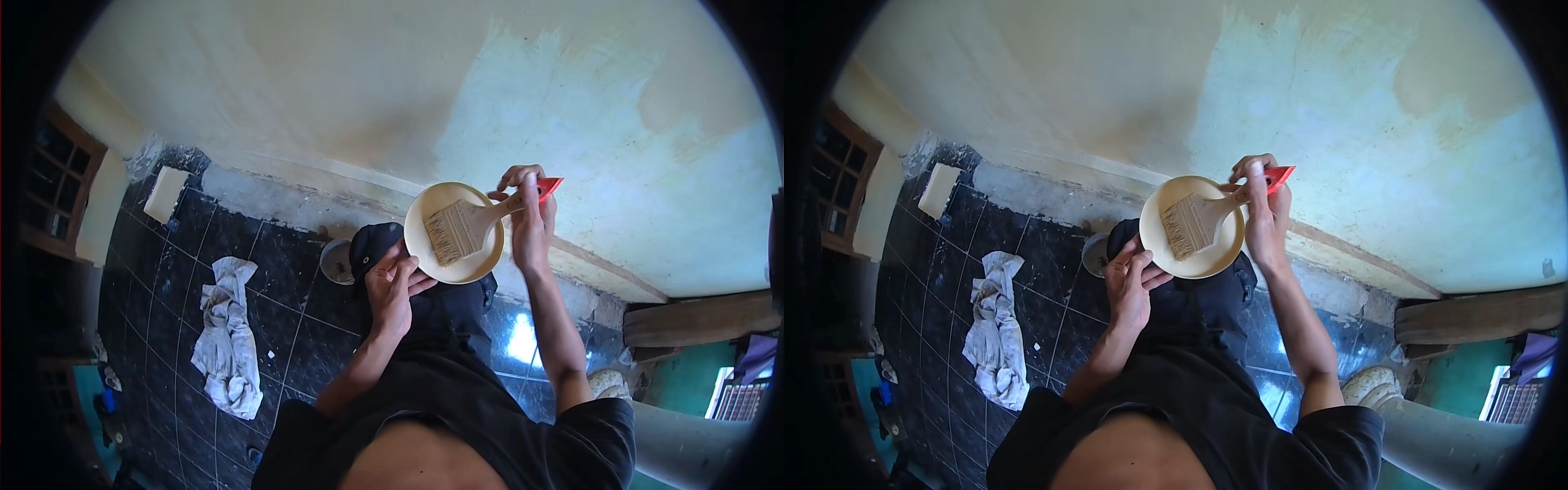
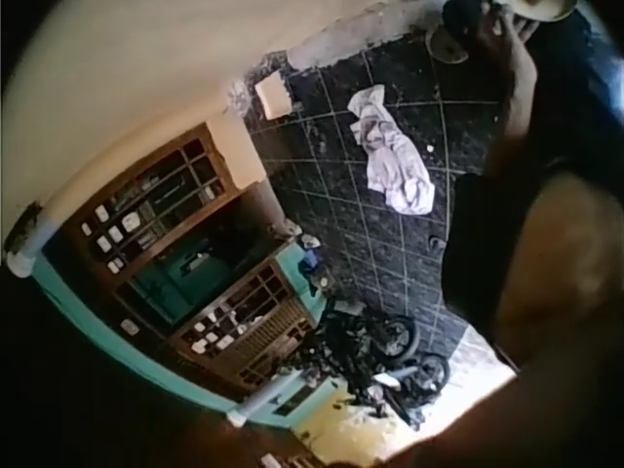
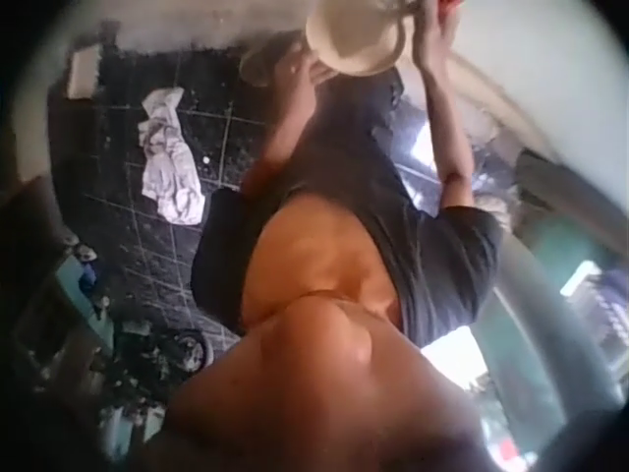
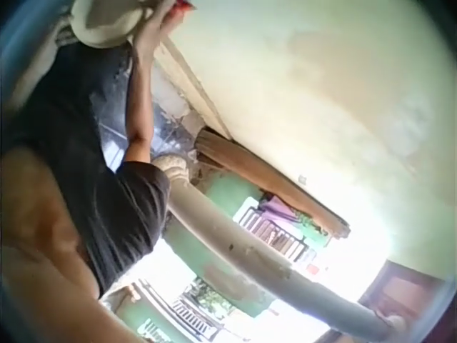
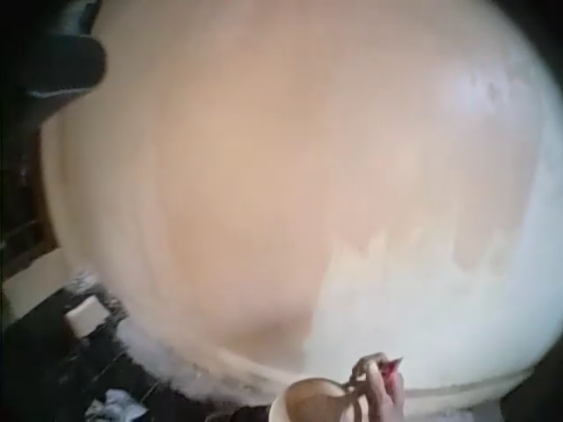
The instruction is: Painting a wall using a brush and a small container of paint.
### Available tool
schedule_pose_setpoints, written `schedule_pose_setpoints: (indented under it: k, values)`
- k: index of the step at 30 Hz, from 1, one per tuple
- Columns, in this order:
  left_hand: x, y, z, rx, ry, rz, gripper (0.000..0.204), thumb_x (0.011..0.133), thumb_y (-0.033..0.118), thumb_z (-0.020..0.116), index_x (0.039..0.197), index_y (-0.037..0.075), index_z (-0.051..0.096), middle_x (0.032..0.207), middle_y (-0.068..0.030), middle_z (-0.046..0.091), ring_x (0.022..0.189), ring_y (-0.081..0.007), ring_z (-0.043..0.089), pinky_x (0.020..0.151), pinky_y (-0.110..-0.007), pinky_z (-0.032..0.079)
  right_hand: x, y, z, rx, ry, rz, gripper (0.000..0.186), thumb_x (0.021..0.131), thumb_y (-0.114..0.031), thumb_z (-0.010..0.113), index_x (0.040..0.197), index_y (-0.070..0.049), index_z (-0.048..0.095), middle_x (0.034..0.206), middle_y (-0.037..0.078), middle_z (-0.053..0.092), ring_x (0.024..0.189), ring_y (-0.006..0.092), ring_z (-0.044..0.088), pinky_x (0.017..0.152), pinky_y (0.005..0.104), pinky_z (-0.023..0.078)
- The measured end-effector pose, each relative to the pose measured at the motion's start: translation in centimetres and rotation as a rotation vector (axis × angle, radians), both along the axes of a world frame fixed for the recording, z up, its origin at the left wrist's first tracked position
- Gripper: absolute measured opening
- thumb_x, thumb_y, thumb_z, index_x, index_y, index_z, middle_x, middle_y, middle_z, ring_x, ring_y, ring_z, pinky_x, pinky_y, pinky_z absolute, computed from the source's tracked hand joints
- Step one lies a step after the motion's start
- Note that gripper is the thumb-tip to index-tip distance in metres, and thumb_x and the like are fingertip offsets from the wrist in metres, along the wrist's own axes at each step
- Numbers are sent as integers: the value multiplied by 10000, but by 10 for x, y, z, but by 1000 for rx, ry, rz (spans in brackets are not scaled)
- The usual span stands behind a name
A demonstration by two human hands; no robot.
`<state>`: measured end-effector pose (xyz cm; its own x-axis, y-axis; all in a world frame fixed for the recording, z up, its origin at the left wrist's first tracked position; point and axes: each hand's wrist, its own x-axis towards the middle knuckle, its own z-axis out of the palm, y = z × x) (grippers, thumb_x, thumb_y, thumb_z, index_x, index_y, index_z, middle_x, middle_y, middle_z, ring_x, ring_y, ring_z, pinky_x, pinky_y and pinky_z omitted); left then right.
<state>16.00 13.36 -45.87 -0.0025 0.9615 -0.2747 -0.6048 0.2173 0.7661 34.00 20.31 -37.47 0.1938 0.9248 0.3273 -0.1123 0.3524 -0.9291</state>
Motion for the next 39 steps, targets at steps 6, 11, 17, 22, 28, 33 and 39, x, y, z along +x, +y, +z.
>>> schedule_pose_setpoints:
  k: [6,11,17,22,28,33,39]
  values:
    - [-20,-3,0,2,14,35,432,887,109,537,1294,-25,482,1075,-144,641,819,-238,693,705,-357,601,54,-7,40,-164,-750,113,202,770,-97,772,818,-29,588,680,10,616,562,56,552,499,202,436]
    - [-23,-5,-3,31,26,25,415,887,107,523,1280,-23,496,1059,-129,645,815,-233,695,692,-350,606,34,-16,61,195,-1598,319,269,789,-274,717,1047,-198,701,782,11,669,631,160,633,554,311,505]
    - [-21,-6,-2,12,20,60,427,891,111,530,1295,-20,486,1102,-133,634,815,-235,695,692,-354,606,30,-23,60,134,-1646,194,277,816,-268,682,1090,-228,698,707,-4,611,581,182,593,529,317,473]
    - [-19,-6,-4,12,30,44,426,896,105,526,1301,-20,482,1116,-137,633,823,-238,694,694,-357,604,21,-28,17,97,-1530,173,291,822,-271,680,1107,-211,690,772,20,633,621,179,623,539,329,497]
    - [-21,-8,-14,-16,54,47,425,898,112,536,1301,-13,486,1102,-132,638,827,-240,692,708,-365,600,35,-27,37,137,-1550,228,252,818,-261,685,1057,-186,710,769,21,618,658,177,627,552,323,495]
    - [-18,-7,-11,-14,52,34,428,898,117,539,1304,-6,485,1103,-131,638,848,-244,689,720,-370,597,34,-14,36,147,-1359,263,170,843,-243,671,947,-129,740,669,44,644,607,205,616,557,328,490]
    - [-18,-6,-14,-21,38,22,430,900,119,539,1306,-9,481,1113,-135,636,855,-247,688,722,-370,597,40,-2,22,5,-1401,412,155,849,-236,666,921,-127,748,679,56,655,575,203,605,524,338,473]
